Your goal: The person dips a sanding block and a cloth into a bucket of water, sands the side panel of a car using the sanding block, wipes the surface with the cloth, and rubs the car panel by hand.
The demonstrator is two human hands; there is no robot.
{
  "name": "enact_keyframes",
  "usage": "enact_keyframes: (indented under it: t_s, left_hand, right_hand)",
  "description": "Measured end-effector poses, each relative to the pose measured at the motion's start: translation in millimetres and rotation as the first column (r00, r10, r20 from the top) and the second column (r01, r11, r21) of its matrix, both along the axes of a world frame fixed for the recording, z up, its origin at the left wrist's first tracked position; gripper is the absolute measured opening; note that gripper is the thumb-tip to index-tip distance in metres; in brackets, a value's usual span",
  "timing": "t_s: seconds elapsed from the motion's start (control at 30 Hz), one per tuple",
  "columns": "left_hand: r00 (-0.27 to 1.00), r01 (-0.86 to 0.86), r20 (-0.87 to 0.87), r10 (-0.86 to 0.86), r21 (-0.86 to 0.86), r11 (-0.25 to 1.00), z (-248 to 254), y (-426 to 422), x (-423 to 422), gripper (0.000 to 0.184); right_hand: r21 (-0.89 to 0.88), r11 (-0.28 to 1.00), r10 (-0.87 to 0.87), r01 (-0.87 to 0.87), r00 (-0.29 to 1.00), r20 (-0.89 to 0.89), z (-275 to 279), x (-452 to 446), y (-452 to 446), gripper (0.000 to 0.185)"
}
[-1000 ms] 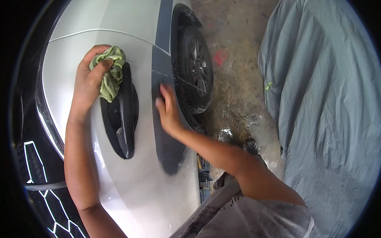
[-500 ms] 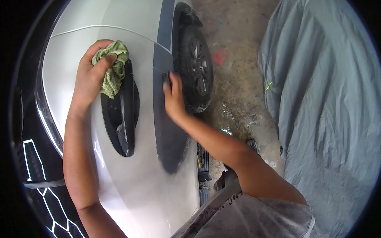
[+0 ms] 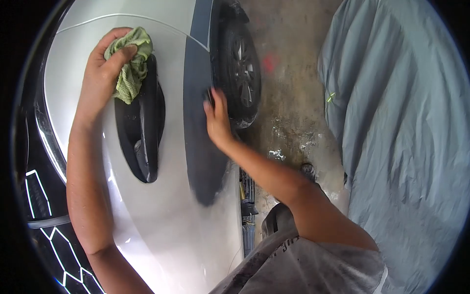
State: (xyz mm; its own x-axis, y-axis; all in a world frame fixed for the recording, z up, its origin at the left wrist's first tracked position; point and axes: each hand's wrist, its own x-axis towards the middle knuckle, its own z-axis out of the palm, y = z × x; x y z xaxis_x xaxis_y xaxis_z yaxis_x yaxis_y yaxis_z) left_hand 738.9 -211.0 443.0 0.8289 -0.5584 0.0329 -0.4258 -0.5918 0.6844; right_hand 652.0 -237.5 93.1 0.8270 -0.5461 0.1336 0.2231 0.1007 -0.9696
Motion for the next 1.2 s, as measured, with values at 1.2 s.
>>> enact_keyframes:
  t_s: [1.2]
  left_hand:
    - [0.804, -0.568, -0.575, 0.151, -0.667, 0.481, -137, -123, -72, 0.049]
  right_hand:
    - [0.243, 0.914, 0.402, -0.325, 0.803, -0.439, -40, -59, -438, 0.059]
